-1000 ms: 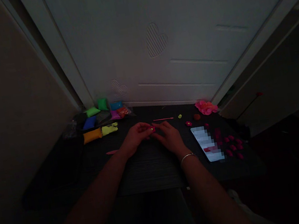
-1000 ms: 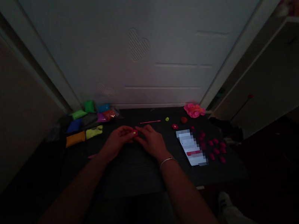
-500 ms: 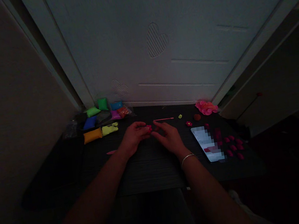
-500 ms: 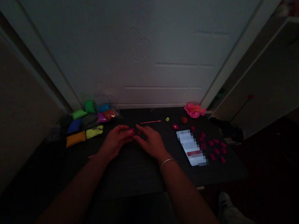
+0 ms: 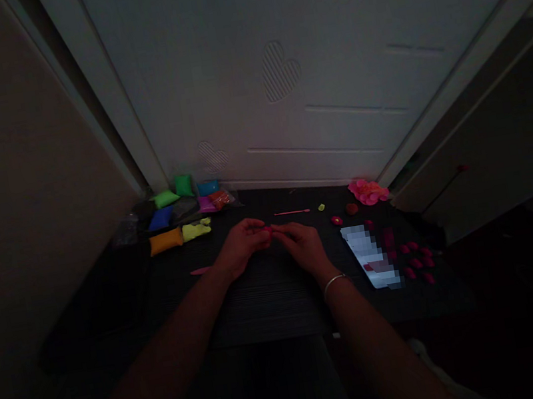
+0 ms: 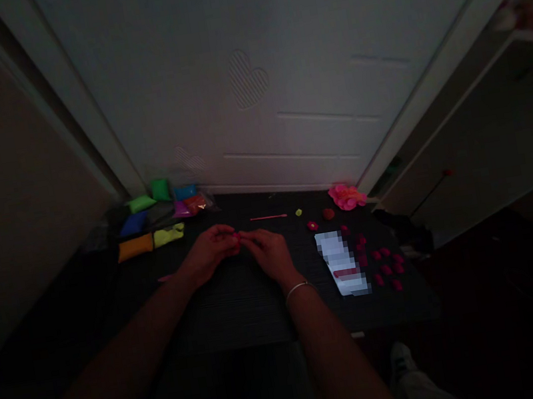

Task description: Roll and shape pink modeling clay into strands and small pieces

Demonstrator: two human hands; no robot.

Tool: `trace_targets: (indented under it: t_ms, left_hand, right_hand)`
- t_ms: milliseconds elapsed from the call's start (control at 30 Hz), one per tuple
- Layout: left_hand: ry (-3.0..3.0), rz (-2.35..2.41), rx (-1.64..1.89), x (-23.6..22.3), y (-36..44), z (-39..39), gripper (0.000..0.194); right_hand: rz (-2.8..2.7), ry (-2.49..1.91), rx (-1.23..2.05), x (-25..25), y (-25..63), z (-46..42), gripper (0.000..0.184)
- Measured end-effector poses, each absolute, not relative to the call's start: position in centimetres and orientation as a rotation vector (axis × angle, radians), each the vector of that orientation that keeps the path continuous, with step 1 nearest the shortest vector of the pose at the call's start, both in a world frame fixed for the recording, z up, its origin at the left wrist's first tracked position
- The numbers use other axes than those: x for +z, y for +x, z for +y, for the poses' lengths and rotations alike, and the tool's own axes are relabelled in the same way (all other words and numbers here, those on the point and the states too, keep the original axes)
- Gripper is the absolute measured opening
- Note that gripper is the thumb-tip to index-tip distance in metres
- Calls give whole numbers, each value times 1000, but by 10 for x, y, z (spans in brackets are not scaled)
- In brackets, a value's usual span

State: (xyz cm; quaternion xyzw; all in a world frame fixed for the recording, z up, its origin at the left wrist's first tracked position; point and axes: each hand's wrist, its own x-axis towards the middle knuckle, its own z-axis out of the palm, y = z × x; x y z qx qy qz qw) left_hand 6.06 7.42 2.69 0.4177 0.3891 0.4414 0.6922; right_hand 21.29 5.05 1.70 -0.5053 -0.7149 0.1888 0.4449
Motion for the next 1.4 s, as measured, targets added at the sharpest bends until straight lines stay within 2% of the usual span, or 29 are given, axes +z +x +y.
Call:
trace_targets:
  t_ms: [233,467,700,1067,1233,1400]
  left_hand:
    - [907,848,983,28,58,75,31]
    - [835,835,981,28,57,76,33]
    - [861,813,938,29,58,74,31]
    - [846,834,960,30,59,73,29]
    - [767,773,956,31,57,74,18]
    - [754,767,946,29,56,74,25]
  right_hand:
    - [-1759,-1275,466,20,212,49,21]
    - [-1866,-1310,369,19,214,50,53]
    - [-1921,-1224,325,12,215,52,38]
    - [-1917,-1225,322,13,214,51,34]
    - [-1885,-1220,305,15,214,50,36]
    - [-1873,-1220,318,17,213,50,35]
